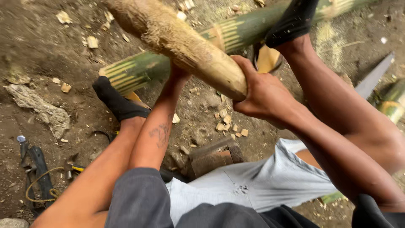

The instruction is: The person uses a wooden mallet and chisel to carve a circular hole into a bamboo pole. They repeatedly strike the chisel to remove material and deepen the hole.

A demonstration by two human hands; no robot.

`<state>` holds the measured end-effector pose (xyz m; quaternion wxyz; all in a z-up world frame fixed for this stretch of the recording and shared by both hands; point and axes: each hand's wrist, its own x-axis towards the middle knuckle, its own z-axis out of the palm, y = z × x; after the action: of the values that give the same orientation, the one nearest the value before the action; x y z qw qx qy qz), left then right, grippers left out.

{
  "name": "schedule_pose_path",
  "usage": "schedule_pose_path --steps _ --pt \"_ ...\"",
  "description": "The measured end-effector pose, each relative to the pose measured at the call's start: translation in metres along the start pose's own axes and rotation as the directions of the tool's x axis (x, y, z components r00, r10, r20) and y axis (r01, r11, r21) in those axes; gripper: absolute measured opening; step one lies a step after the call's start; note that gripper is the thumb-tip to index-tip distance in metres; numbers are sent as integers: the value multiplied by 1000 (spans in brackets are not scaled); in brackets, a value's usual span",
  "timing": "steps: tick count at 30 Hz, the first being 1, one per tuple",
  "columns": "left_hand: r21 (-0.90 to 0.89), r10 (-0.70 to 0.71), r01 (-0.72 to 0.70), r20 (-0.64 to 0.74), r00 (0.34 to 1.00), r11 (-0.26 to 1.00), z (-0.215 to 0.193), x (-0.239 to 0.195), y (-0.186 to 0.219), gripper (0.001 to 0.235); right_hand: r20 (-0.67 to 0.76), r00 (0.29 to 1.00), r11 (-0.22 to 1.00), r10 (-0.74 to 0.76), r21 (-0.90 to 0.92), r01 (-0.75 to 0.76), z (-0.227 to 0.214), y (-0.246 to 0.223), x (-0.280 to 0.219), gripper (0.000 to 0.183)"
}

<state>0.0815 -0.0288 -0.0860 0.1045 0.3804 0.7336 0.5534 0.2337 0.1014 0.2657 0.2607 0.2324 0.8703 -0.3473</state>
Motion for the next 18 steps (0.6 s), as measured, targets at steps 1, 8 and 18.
schedule_pose_path --steps 1,8,18 --pt "59 6 -7 17 1000 998 5 -10 -2 63 31 1000 1000 3 2 -3 9 9 -3 100" --pt "-65 7 -16 -124 992 998 5 -26 11 49 -249 951 971 -183 103 214 -5 6 -57 101" --pt "13 -51 56 -246 968 998 26 -37 58 29 -66 995 997 74 44 -71 71 53 0 106"
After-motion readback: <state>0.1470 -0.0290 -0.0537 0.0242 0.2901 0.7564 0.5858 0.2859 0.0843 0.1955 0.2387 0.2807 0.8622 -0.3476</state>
